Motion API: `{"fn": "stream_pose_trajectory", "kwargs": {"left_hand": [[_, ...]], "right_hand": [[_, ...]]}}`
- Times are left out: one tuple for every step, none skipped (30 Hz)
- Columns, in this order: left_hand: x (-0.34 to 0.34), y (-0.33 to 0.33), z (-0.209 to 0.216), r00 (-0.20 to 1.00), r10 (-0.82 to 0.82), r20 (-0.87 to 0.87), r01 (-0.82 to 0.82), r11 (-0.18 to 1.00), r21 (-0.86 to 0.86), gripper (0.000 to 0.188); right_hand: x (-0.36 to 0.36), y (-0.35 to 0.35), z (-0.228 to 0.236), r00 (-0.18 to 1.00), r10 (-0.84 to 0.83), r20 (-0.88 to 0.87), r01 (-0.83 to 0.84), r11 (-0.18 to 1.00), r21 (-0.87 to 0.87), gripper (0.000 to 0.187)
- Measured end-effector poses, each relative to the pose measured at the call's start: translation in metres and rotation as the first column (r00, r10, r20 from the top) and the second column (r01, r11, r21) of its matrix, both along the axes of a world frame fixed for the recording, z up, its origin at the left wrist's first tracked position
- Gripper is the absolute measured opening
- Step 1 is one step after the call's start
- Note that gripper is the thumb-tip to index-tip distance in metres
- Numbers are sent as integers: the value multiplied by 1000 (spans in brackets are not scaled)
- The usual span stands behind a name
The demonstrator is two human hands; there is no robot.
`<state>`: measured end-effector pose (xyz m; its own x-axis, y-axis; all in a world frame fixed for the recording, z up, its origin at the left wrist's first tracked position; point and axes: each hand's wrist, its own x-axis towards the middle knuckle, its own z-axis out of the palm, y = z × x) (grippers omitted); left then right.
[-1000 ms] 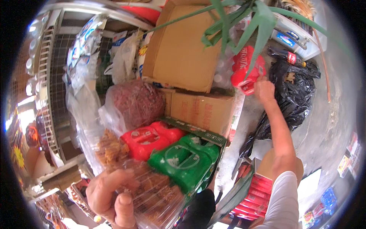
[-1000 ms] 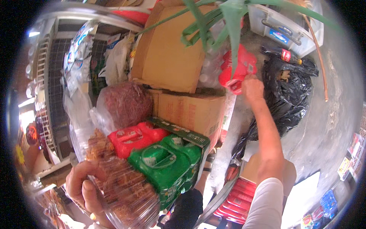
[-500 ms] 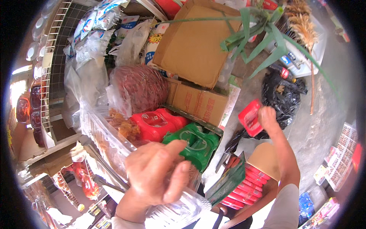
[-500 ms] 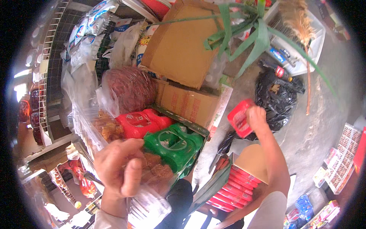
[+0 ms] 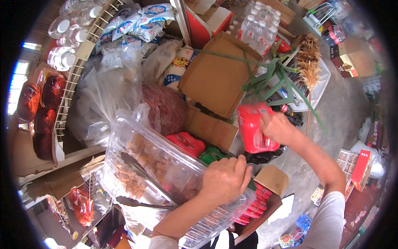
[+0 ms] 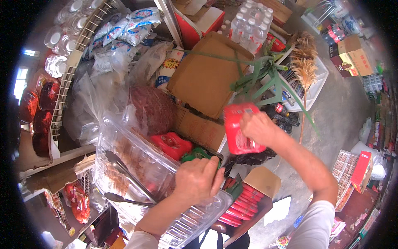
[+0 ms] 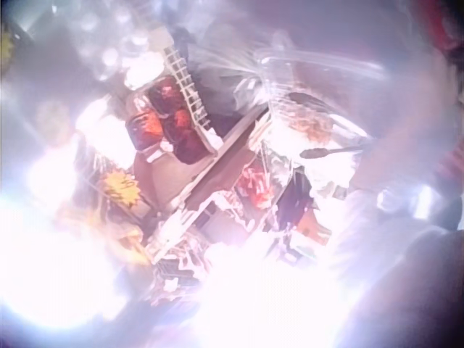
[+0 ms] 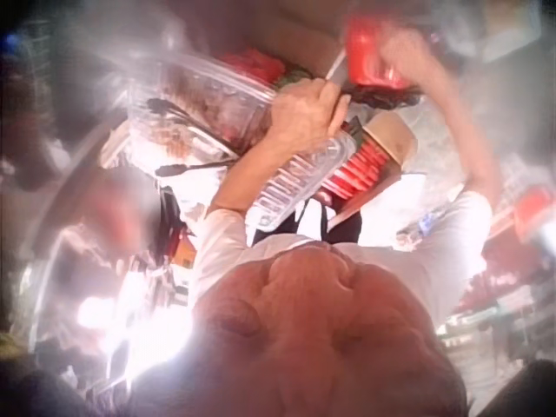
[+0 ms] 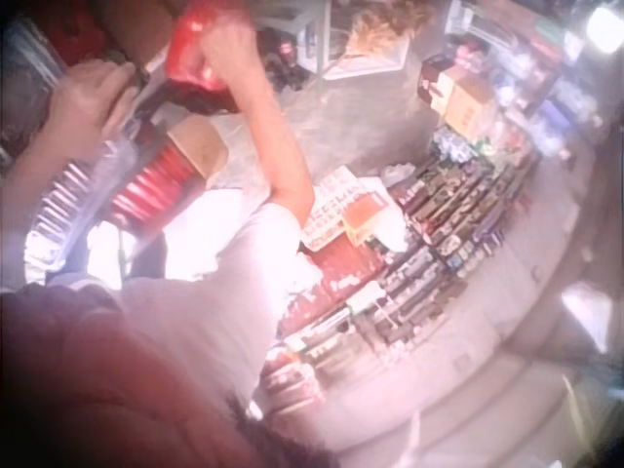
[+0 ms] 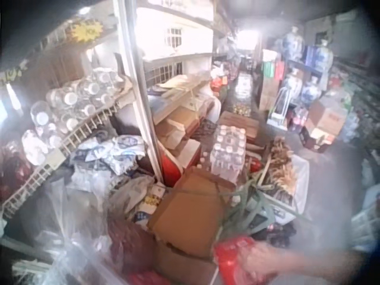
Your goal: The person sits on the floor and packs red packaged items and a wrapped round item into a cardboard box. They repeatedly pick up, place, and adjust the items within the box to fit them neatly.
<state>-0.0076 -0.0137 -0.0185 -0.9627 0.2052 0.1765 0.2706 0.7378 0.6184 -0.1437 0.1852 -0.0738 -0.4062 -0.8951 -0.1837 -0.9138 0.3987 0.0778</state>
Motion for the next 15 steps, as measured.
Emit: {"fn": "stream_pose_trajectory", "kwargs": {"left_hand": [[1, 0, 2, 1000, 8, 10, -8, 1000, 2, 23], [2, 0, 2, 1000, 6, 9, -6, 1000, 17, 22], [3, 0, 1, 1000, 5, 10, -5, 1000, 28, 22], [2, 0, 1, 1000, 0, 13, -1, 999, 37, 22], [3, 0, 2, 1000, -6, 22, 6, 999, 32, 23], [3, -1, 2, 1000, -14, 22, 14, 999, 33, 23], [4, -1, 4, 999, -22, 24, 21, 999, 34, 23], [4, -2, 3, 999, -34, 27, 33, 999, 35, 23], [4, -4, 3, 999, -35, 36, 34, 999, 42, 24], [4, -4, 3, 999, -30, 29, 29, 999, 44, 24], [3, -3, 1, 999, -33, 26, 32, 998, 48, 24], [3, -4, 1, 999, -31, 25, 30, 999, 43, 25], [3, -4, 1, 999, -29, 20, 28, 999, 43, 24], [4, -6, 1, 999, -25, 20, 25, 999, 37, 24], [5, -7, 0, 1000, -24, 19, 24, 999, 31, 24]], "right_hand": [[-16, -15, 5, 1000, -9, -17, 10, 999, 52, 9], [-33, -37, 18, 995, 34, -90, -30, 998, 52, 8], [-50, -52, 20, 990, 84, -113, -84, 996, 4, 8], [-66, -66, 15, 981, 125, -149, -136, 988, -68, 9], [-82, -78, 7, 978, 180, -109, -195, 970, -143, 9], [-92, -89, -2, 975, 197, -105, -210, 969, -129, 9], [-99, -98, -14, 972, 214, -99, -225, 968, -115, 9], [-105, -106, -28, 970, 227, -91, -236, 966, -102, 9], [-109, -113, -43, 977, 181, -110, -194, 974, -117, 9], [-112, -119, -59, 983, 133, -128, -150, 980, -132, 10], [-112, -120, -78, 987, 77, -142, -97, 985, -145, 10], [-109, -120, -98, 990, 65, -127, -86, 983, -161, 9], [-103, -113, -120, 992, 52, -113, -71, 982, -176, 7], [-93, -105, -143, 995, 41, -94, -58, 980, -192, 6], [-82, -90, -162, 998, -27, -56, 19, 990, -137, 6]]}}
